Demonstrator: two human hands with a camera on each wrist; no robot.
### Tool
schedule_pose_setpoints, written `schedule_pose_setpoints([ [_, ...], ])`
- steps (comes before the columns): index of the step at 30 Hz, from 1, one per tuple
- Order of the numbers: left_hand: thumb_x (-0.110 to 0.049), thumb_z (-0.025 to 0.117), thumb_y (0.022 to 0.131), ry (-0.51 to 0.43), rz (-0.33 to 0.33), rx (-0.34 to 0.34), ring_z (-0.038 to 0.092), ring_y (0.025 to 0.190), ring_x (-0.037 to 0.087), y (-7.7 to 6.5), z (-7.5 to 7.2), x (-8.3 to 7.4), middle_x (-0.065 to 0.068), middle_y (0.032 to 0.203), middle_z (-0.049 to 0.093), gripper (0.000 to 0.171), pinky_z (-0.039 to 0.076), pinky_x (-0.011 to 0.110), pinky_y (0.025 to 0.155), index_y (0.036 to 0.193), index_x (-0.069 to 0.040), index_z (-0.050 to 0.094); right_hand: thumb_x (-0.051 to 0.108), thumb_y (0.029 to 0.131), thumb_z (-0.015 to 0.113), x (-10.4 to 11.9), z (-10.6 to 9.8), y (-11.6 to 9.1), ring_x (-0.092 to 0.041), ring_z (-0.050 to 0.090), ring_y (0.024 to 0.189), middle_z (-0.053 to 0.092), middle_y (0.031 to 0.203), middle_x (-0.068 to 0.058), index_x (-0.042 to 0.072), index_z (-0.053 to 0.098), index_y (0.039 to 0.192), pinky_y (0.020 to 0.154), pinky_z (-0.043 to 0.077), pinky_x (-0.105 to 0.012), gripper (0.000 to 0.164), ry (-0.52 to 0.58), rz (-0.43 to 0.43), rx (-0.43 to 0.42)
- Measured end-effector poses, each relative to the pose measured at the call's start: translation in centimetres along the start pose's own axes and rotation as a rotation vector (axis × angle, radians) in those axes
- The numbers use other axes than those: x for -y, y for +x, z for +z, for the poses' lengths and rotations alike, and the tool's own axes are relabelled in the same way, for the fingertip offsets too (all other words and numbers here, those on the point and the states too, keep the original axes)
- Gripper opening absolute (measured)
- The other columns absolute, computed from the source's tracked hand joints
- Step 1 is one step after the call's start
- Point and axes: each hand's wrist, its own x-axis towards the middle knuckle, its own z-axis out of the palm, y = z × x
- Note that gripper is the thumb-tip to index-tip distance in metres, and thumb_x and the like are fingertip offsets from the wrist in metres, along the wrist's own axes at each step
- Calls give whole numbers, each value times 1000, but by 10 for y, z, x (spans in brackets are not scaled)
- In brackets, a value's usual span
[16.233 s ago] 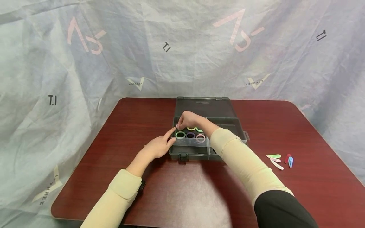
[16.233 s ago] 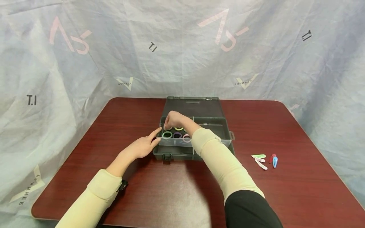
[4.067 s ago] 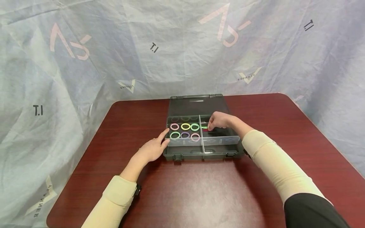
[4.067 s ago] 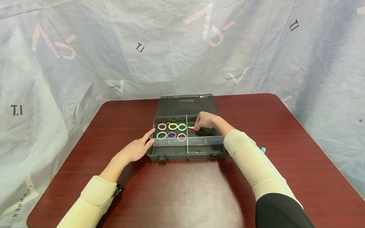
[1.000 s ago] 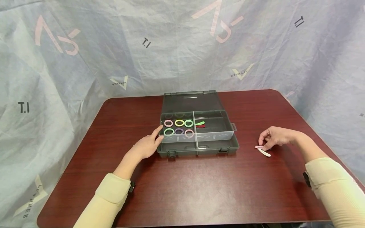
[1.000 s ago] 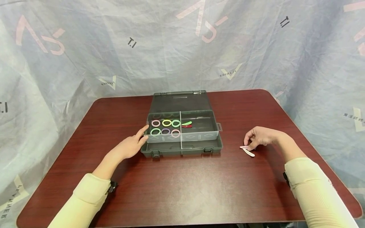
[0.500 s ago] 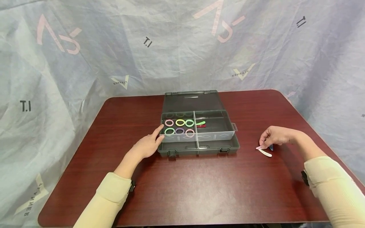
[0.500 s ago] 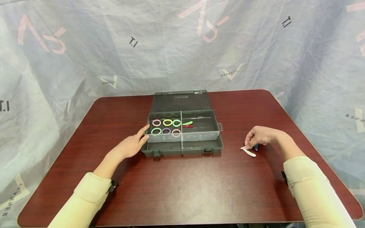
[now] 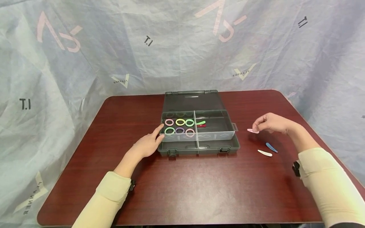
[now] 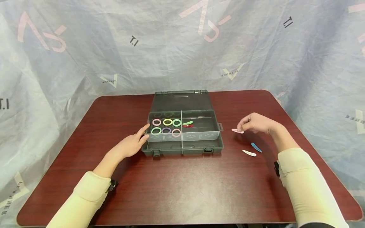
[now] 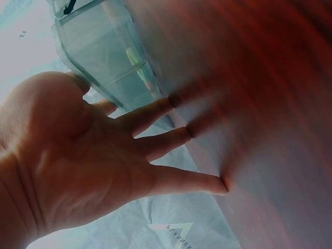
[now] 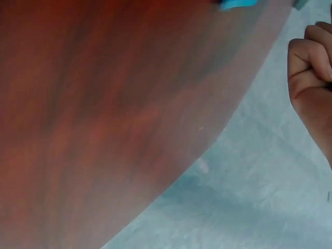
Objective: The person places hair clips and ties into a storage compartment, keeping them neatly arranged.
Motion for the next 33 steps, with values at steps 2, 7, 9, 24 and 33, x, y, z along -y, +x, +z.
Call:
schedule_pose_setpoints([
  [2, -47, 31, 111, 0, -2, 1, 46, 136, 44, 0, 0, 0, 24, 150, 47, 62, 36, 63, 108, 165, -29, 6, 6, 88, 66, 7, 0, 8, -7, 29, 50, 62, 79, -10, -2, 71, 92, 47, 31, -26, 10, 14, -13, -38],
  [7, -46, 31, 111, 5, 4, -3, 46, 136, 44, 0, 0, 0, 25, 150, 46, 61, 37, 63, 107, 165, -28, 7, 6, 89, 65, 32, 5, 29, -8, 29, 49, 66, 83, -10, -6, 71, 95, 48, 32, -28, 15, 52, -22, -62],
  [9, -46, 31, 111, 4, 5, -5, 45, 137, 45, 0, 0, 0, 25, 150, 46, 61, 36, 63, 108, 165, -28, 8, 7, 88, 66, 42, 8, 38, -8, 29, 48, 65, 82, -10, -6, 72, 95, 48, 31, -28, 15, 60, -26, -59],
  [24, -47, 33, 110, -9, -12, -7, 41, 140, 45, -1, -2, 1, 26, 151, 44, 62, 35, 63, 109, 165, -30, 9, 9, 88, 66, 100, 35, 95, -6, 20, 49, 39, 50, 9, 1, 77, 96, 48, 25, -24, 16, -16, -50, 18],
  [33, -48, 33, 110, -13, -12, -5, 43, 139, 43, 0, 1, -1, 24, 150, 47, 62, 36, 63, 108, 165, -32, 9, 9, 90, 70, 110, 62, 120, -7, 18, 47, 72, 97, -5, -1, 79, 93, 47, 25, -25, 14, -83, -35, 85],
])
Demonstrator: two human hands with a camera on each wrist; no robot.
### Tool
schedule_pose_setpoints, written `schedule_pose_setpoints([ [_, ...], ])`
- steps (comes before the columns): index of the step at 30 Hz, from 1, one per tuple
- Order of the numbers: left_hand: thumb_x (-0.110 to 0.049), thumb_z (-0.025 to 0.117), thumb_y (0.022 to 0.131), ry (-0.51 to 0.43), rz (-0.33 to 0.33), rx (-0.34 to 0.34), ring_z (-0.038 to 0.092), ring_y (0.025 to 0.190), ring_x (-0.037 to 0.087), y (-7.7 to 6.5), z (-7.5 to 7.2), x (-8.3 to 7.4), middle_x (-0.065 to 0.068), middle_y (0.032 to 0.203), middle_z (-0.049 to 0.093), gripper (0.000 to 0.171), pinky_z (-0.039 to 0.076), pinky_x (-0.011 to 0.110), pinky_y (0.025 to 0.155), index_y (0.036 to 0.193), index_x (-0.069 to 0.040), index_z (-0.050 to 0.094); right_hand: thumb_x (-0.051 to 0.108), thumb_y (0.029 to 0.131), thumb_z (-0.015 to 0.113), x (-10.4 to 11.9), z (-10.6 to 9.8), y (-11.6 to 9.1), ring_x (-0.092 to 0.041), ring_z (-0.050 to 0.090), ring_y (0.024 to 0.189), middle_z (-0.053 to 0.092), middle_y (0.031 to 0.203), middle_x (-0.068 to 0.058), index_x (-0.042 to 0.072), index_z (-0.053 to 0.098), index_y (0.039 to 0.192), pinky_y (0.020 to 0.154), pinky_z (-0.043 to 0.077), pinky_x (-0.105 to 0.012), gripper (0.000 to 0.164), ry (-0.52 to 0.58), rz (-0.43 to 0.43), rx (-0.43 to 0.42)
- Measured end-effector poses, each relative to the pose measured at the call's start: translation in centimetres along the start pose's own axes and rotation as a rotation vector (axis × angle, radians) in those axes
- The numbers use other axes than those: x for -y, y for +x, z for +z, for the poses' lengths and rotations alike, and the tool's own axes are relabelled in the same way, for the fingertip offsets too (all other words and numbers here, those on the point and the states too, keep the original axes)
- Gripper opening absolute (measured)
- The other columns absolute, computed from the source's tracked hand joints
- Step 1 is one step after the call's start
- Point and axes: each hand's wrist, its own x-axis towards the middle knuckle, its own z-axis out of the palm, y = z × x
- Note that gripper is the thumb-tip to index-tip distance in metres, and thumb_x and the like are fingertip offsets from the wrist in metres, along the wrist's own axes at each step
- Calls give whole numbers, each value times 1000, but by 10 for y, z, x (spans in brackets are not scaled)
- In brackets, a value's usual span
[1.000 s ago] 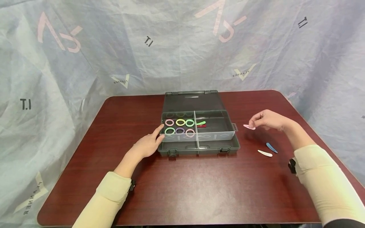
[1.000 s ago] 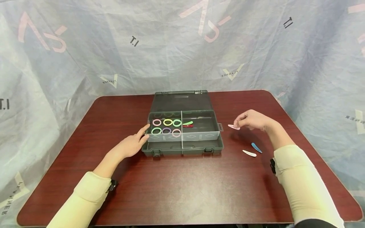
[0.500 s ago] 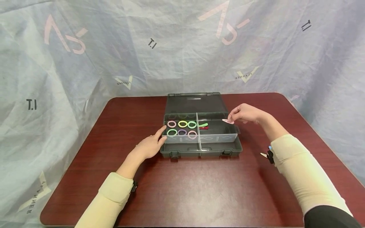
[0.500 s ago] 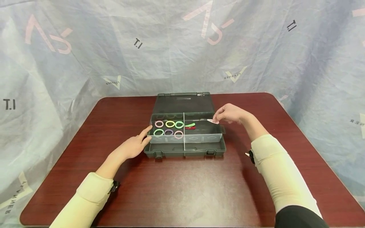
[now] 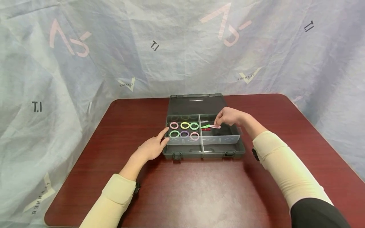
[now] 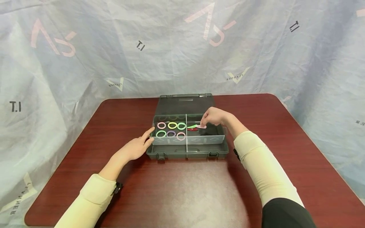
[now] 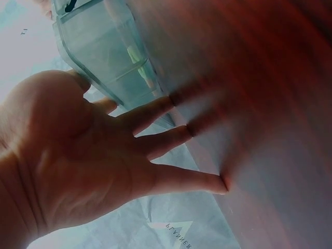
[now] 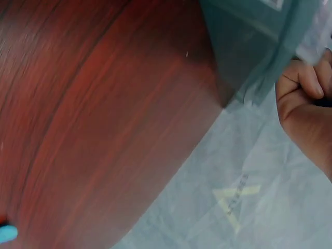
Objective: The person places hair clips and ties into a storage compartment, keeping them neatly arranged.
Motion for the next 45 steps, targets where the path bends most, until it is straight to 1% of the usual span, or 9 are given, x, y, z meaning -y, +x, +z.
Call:
schedule_pose_setpoints([
  [2, -48, 33, 110, -1, 0, 1, 42, 140, 43, 0, 0, -1, 23, 149, 48, 62, 35, 62, 109, 165, -32, 9, 11, 89, 72, 1, 6, 5, -8, 17, 49, 72, 97, -5, 1, 80, 91, 48, 24, -26, 12, -17, 7, 6],
  [5, -47, 33, 110, -4, 5, 0, 41, 140, 43, 0, 0, -1, 22, 148, 50, 61, 35, 64, 109, 165, -31, 10, 13, 90, 73, 4, 13, 10, -11, 28, 55, 72, 103, -6, 5, 81, 90, 51, 27, -28, 11, -45, 7, 21],
  [9, -48, 33, 110, -8, -1, -2, 44, 138, 43, -1, 0, -2, 22, 148, 49, 61, 35, 70, 105, 164, -33, 10, 14, 91, 74, 7, 23, 15, -13, 33, 63, 72, 113, -7, 8, 81, 90, 54, 29, -31, 9, -76, -1, 31],
  [19, -49, 33, 110, -10, -18, -4, 42, 140, 43, -3, -1, -2, 23, 152, 45, 61, 32, 75, 102, 164, -34, 11, 13, 88, 75, 8, 36, 24, -12, 24, 52, 75, 98, -2, 11, 81, 86, 50, 28, -30, 7, -108, -15, 9],
  [22, -50, 33, 110, -10, -23, -1, 41, 140, 43, -2, -1, -3, 23, 153, 44, 61, 31, 76, 102, 164, -35, 10, 13, 88, 76, 8, 39, 25, -12, 27, 53, 75, 94, -1, 10, 81, 83, 53, 31, -31, 7, -128, -21, -7],
  [29, -51, 33, 109, -11, -32, 0, 40, 141, 42, -2, -1, -3, 22, 153, 44, 61, 30, 77, 101, 164, -37, 9, 7, 87, 74, 12, 43, 23, -15, 56, 74, 74, 84, 0, 7, 77, 77, 72, 44, -33, 11, -181, -63, -34],
  [36, -50, 33, 109, -18, -32, 7, 38, 142, 43, -4, -2, -4, 23, 154, 42, 61, 30, 78, 101, 164, -37, 8, 2, 86, 72, 14, 47, 23, -16, 53, 72, 72, 76, 2, 7, 76, 76, 71, 43, -33, 12, -199, -84, -53],
  [41, -50, 33, 110, -15, -30, 3, 40, 141, 43, -4, -2, -4, 23, 153, 43, 61, 31, 77, 101, 164, -36, 8, 6, 87, 76, 15, 47, 22, -16, 61, 78, 73, 78, 3, 8, 77, 77, 77, 47, -34, 10, -189, -79, -61],
  [45, -50, 33, 110, -10, -25, -2, 40, 141, 43, -3, -1, -3, 23, 153, 44, 61, 31, 76, 102, 164, -36, 8, 10, 89, 77, 17, 40, 18, -19, 65, 84, 74, 82, 0, 8, 78, 82, 82, 51, -39, 7, -174, -90, -77],
])
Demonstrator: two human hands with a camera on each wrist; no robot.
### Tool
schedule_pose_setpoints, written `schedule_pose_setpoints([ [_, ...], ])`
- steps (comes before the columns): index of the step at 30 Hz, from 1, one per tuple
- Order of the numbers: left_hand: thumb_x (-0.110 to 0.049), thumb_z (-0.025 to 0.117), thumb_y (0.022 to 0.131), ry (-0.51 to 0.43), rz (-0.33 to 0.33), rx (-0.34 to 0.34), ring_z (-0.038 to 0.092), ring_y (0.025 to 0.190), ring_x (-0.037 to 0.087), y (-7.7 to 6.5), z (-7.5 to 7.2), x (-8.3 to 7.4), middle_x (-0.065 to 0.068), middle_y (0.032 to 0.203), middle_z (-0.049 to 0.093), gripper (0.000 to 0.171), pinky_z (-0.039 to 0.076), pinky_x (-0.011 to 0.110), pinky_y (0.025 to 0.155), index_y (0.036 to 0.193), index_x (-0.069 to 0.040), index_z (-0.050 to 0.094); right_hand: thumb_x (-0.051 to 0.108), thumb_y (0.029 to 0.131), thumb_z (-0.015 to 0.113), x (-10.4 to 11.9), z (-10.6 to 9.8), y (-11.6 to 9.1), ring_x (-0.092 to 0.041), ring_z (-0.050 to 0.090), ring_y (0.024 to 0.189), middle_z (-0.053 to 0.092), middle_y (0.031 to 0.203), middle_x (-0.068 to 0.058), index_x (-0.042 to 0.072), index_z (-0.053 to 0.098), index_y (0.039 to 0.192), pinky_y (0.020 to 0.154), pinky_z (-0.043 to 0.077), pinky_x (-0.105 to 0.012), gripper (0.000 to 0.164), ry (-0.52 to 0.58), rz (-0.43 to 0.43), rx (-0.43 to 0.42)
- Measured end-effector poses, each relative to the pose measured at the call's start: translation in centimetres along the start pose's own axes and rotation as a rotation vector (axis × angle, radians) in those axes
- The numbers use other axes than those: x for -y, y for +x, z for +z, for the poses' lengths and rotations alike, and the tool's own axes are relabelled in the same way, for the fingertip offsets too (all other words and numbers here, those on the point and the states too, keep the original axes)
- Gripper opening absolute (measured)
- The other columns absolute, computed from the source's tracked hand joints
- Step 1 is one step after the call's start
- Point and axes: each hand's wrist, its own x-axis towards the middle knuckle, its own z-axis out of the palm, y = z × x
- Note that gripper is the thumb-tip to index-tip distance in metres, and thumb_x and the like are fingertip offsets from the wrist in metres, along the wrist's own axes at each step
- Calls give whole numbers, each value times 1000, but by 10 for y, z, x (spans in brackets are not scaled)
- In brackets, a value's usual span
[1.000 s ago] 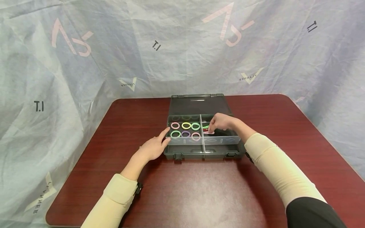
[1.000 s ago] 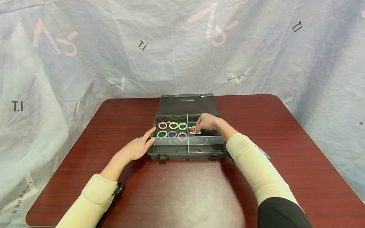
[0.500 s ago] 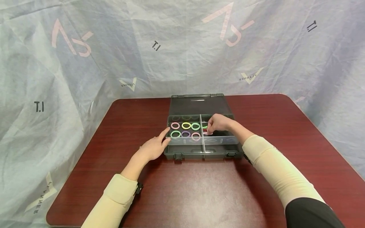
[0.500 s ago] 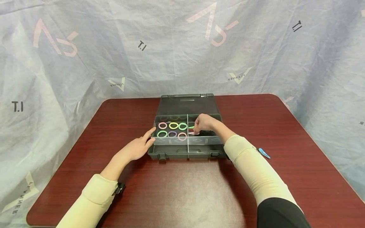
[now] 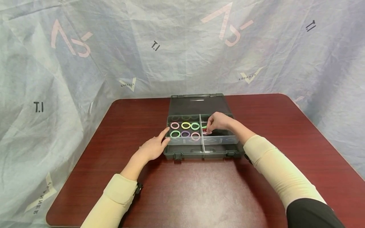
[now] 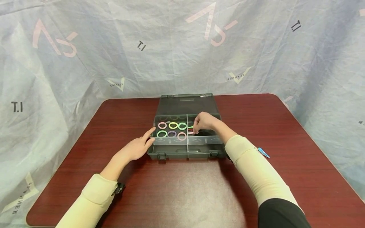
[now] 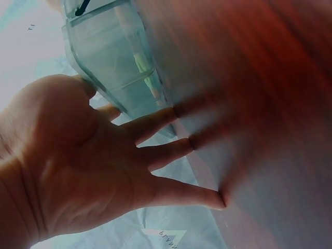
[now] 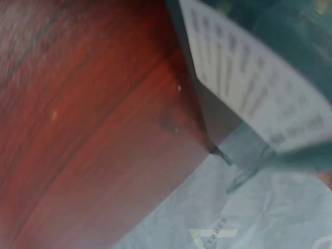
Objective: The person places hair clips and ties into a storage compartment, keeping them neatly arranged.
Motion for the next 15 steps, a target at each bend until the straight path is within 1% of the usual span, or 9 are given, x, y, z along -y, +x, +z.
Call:
schedule_pose_setpoints([
  [2, -50, 33, 109, 1, 0, -3, 41, 141, 43, 1, 0, 1, 23, 152, 44, 62, 32, 75, 102, 164, -36, 9, 10, 90, 76, 0, -6, -4, -19, 65, 85, 74, 86, 0, 7, 78, 85, 83, 52, -41, 6, 13, -7, -11],
  [4, -50, 33, 109, 1, -1, -6, 41, 140, 43, 1, 0, 1, 23, 152, 45, 61, 32, 74, 103, 164, -36, 9, 12, 90, 76, -1, -14, -10, -17, 62, 82, 73, 86, 0, 7, 78, 87, 80, 51, -40, 6, 21, -18, -29],
  [5, -50, 33, 110, 1, -1, -5, 41, 140, 43, 1, 1, 2, 23, 152, 45, 61, 33, 74, 103, 164, -35, 9, 12, 91, 77, -2, -18, -13, -15, 59, 77, 71, 85, 1, 7, 78, 88, 76, 50, -39, 6, 32, -22, -38],
  [8, -50, 33, 110, 8, 2, -2, 43, 139, 43, 2, 1, 2, 24, 151, 45, 61, 34, 73, 103, 164, -35, 9, 16, 91, 78, -10, -30, -26, -11, 43, 57, 60, 70, 2, 7, 77, 90, 59, 43, -32, 9, 84, -18, -74],
  [10, -50, 33, 110, 9, 6, 1, 43, 139, 43, 2, 1, 2, 24, 151, 45, 62, 35, 72, 103, 164, -34, 8, 20, 91, 78, -18, -38, -37, -9, 31, 48, 52, 63, 3, 8, 77, 93, 50, 36, -29, 13, 122, -3, -97],
  [11, -50, 33, 110, 11, 9, 1, 44, 138, 43, 2, 1, 2, 24, 150, 46, 62, 35, 70, 104, 164, -34, 8, 22, 91, 78, -22, -42, -43, -8, 28, 46, 49, 61, 4, 8, 76, 94, 48, 34, -28, 15, 138, 7, -107],
  [13, -50, 33, 110, 12, 11, 2, 45, 137, 43, 3, 1, 2, 24, 150, 47, 62, 36, 68, 105, 164, -34, 8, 25, 91, 78, -31, -50, -56, -7, 29, 45, 48, 60, 3, 7, 76, 97, 45, 34, -27, 19, 155, 18, -121],
  [15, -48, 33, 110, 8, 18, 3, 45, 137, 43, 2, 0, 2, 25, 149, 47, 62, 37, 64, 107, 165, -32, 9, 27, 91, 78, -40, -58, -69, -7, 31, 46, 49, 62, 2, 7, 75, 99, 46, 36, -27, 22, 145, 28, -132],
])
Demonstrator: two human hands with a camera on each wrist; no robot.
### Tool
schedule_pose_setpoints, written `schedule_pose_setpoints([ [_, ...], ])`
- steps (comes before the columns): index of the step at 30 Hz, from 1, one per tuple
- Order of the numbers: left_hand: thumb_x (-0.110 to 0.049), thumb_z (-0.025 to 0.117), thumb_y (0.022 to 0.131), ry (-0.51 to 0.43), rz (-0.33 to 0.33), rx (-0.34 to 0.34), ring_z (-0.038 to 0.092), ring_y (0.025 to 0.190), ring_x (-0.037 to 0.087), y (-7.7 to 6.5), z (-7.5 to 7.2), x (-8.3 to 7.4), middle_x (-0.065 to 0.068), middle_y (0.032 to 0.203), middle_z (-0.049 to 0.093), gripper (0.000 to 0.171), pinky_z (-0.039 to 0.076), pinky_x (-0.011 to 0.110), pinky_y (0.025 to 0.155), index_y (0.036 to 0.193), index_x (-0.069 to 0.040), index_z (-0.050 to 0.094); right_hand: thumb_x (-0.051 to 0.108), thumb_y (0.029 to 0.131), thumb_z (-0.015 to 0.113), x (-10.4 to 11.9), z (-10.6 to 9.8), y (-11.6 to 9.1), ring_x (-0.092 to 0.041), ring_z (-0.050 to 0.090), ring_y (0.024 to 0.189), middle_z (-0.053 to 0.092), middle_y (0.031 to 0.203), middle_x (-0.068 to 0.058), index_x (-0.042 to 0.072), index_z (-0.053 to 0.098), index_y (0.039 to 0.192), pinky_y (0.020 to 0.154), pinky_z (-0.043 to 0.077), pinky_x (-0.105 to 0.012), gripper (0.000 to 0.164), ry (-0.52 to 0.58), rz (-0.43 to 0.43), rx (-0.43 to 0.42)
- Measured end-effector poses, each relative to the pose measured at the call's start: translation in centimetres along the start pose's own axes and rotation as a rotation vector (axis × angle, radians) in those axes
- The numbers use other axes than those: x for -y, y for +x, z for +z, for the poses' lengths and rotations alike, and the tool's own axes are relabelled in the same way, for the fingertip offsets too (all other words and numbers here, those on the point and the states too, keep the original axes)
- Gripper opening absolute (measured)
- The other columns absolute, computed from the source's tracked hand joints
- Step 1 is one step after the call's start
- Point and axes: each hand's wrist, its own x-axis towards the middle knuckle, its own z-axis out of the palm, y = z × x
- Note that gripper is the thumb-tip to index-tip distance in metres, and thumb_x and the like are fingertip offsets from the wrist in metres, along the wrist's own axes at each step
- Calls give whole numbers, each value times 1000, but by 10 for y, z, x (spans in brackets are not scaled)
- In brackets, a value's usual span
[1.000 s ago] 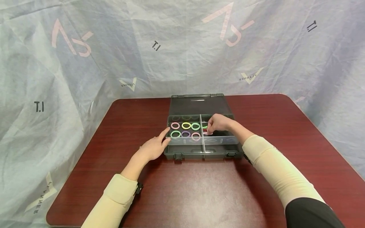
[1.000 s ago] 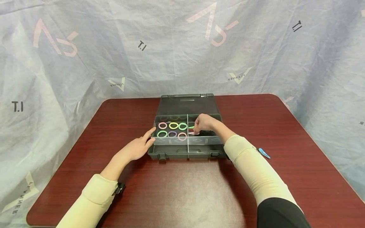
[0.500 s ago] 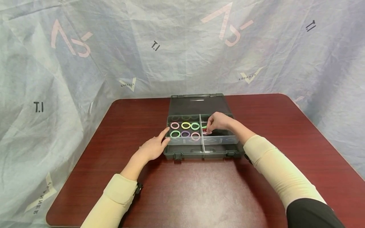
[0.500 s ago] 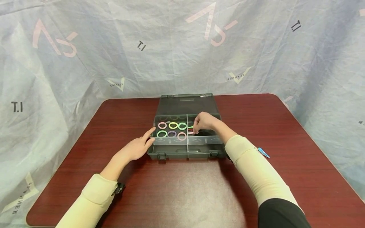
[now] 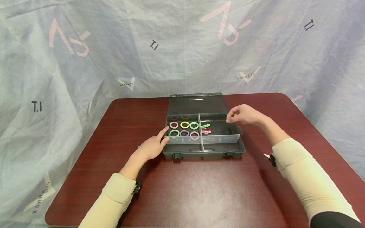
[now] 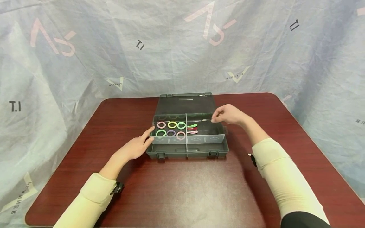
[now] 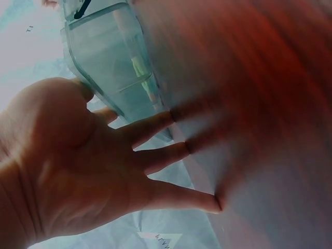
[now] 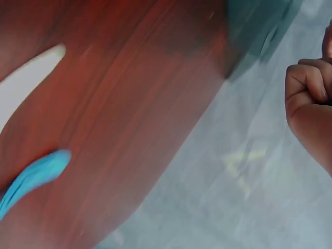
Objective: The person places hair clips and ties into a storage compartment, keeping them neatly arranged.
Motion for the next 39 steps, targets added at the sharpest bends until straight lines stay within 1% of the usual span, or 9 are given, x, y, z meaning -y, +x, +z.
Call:
schedule_pose_setpoints([
  [4, -47, 33, 110, -2, 4, 3, 44, 138, 45, -2, -3, 0, 26, 150, 46, 62, 37, 62, 108, 165, -31, 9, 28, 90, 80, -20, -17, -23, -9, 32, 48, 48, 64, 0, 7, 75, 103, 47, 35, -29, 25, -19, 29, -4],
  [8, -47, 33, 110, 0, 4, 4, 43, 138, 45, -2, -5, 1, 26, 150, 46, 62, 36, 62, 108, 165, -31, 8, 28, 88, 81, -41, -25, -44, -9, 33, 48, 47, 64, -1, 5, 74, 105, 46, 35, -29, 30, -16, 60, 14],
  [14, -47, 34, 110, 7, 4, -3, 46, 136, 43, -2, -6, 1, 25, 149, 48, 62, 36, 61, 109, 165, -31, 8, 17, 86, 82, -66, -29, -73, -8, 32, 51, 43, 63, 1, 1, 72, 106, 50, 34, -29, 28, 10, 94, 99],
  [17, -47, 34, 110, 8, 6, -5, 46, 136, 44, -2, -7, 0, 25, 150, 47, 63, 36, 61, 109, 165, -31, 8, 15, 85, 82, -78, -32, -85, -8, 30, 53, 42, 64, 1, 0, 72, 106, 52, 33, -28, 28, 20, 124, 137],
  [19, -47, 34, 110, 6, 8, -7, 45, 137, 44, -1, -8, 0, 25, 150, 46, 62, 35, 62, 110, 165, -31, 8, 15, 85, 83, -85, -35, -93, -8, 29, 54, 43, 65, 0, 0, 72, 105, 52, 33, -28, 27, 23, 147, 149],
  [21, -46, 33, 110, 12, 14, -8, 44, 137, 45, -1, -10, -1, 26, 150, 45, 62, 35, 62, 109, 165, -30, 8, 14, 86, 82, -92, -38, -100, -8, 34, 57, 49, 70, 1, -1, 71, 104, 55, 35, -27, 27, 24, 157, 157],
  [26, -45, 32, 111, 22, 24, -8, 43, 137, 46, -2, -12, -3, 28, 148, 47, 62, 35, 62, 109, 165, -28, 8, 11, 85, 81, -106, -42, -114, -7, 39, 61, 54, 71, 2, -5, 68, 100, 56, 35, -25, 25, 47, 170, 172],
  [32, -44, 32, 111, 20, 30, -7, 44, 137, 46, -2, -11, -2, 28, 147, 48, 61, 35, 61, 110, 165, -26, 8, 8, 84, 82, -113, -42, -124, -6, 36, 54, 51, 65, 1, -8, 65, 98, 50, 29, -24, 27, 117, 196, 178],
  [39, -45, 31, 111, 19, 31, -4, 44, 137, 46, -2, -8, -1, 28, 149, 46, 61, 35, 61, 109, 165, -26, 8, 7, 83, 83, -117, -37, -128, -7, 39, 55, 51, 65, 1, -7, 67, 97, 52, 33, -23, 25, 89, 204, 153],
])
